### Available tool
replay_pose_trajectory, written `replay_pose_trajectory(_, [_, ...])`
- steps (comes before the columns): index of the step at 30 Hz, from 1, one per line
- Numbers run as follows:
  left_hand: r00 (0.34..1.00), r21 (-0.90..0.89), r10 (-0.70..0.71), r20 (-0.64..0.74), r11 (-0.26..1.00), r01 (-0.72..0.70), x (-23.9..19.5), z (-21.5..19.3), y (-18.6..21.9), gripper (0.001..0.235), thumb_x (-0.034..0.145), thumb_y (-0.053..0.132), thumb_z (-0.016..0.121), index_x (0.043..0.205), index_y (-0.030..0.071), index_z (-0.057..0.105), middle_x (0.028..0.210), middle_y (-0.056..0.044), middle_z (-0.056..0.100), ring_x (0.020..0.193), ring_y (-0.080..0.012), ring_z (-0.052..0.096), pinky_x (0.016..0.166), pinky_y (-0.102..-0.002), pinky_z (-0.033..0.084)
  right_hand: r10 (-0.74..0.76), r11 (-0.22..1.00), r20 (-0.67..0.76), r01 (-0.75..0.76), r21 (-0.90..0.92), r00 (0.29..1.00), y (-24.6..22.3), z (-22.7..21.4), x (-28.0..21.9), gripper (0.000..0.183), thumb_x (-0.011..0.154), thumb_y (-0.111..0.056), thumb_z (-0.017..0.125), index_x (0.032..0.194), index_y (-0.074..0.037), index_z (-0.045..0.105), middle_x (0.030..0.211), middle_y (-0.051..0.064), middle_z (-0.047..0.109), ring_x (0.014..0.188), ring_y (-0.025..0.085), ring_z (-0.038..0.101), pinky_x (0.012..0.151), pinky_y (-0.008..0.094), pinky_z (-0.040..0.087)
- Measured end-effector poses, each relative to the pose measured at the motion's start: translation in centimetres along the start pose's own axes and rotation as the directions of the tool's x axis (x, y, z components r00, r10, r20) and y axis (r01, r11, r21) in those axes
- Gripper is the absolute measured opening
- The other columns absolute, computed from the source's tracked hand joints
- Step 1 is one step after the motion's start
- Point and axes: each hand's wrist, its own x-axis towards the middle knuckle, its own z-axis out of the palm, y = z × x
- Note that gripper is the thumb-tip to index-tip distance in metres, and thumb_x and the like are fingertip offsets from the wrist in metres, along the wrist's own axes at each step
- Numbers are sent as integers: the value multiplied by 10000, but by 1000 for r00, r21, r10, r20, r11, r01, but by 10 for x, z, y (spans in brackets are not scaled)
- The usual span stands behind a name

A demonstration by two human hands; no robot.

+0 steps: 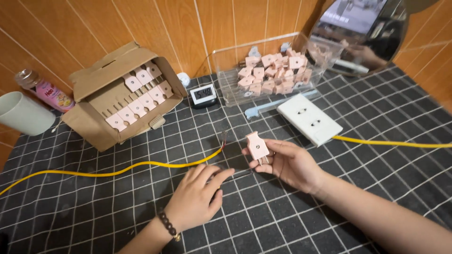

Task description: Assembling an electrical plug by connecting wires to internal terminals using a screwdriver.

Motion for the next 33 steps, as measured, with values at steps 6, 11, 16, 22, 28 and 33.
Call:
replay_pose_trajectory(6, [968, -273, -141, -207, 959, 81, -2, 10, -13, 308, 1025, 61, 524, 1314, 41, 629, 1193, -129, 725, 1077, -294, 687, 1088, -496, 464, -53, 998, -61, 54, 21, 997, 1, -13, 5, 472, 1032, -123, 462, 1393, 169, 544, 1291, 364, 670, 972, 380, 719, 879, 429, 616])
replay_pose_trajectory(11, [766, -573, -621, -167, 694, 437, -3, -2, -10, 290, 1025, 276, 491, 1244, 134, 618, 848, -36, 816, 753, -142, 861, 576, -247, 651, -56, 997, -14, 57, 48, 998, 5, -15, 5, 473, 1037, -137, 479, 1413, 144, 533, 1270, 340, 673, 933, 349, 729, 844, 397, 634])
replay_pose_trajectory(16, [806, -574, -533, -259, 756, 316, -2, 1, -1, 262, 925, 253, 746, 1011, 102, 550, 891, -57, 760, 829, -166, 796, 763, -267, 649, -63, 996, 67, 59, 60, 996, 6, -13, 4, 454, 1040, -104, 468, 1433, 118, 523, 1245, 332, 678, 929, 334, 735, 861, 401, 630])
replay_pose_trajectory(22, [942, -191, 153, -298, 957, -216, -3, 3, 11, 326, 979, -48, 597, 1304, -54, 618, 1318, -218, 678, 1043, -312, 647, 921, -367, 617, -84, 996, 55, 85, -5, 995, 9, -18, 4, 413, 1037, -115, 484, 1328, 147, 615, 1249, 311, 695, 954, 338, 713, 880, 413, 604])
replay_pose_trajectory(28, [917, -159, 46, -397, 980, -117, -14, 6, 5, 277, 961, 124, 755, 1160, -25, 632, 1073, -115, 805, 666, -103, 780, 459, -196, 580, -70, 994, 87, 77, -74, 994, 12, -26, 4, 562, 905, -35, 737, 1435, 76, 587, 1033, 119, 735, 968, 217, 680, 900, 330, 581])
replay_pose_trajectory(33, [890, -122, 2, -456, 990, -65, -2, -10, 10, 163, 933, 113, 789, 1012, 49, 662, 794, -45, 720, 618, -149, 688, 542, -253, 564, -97, 973, 28, 101, -206, 995, 21, -26, 3, 276, 843, 60, 791, 1096, -14, 707, 938, 113, 721, 878, 259, 758, 815, 338, 644])
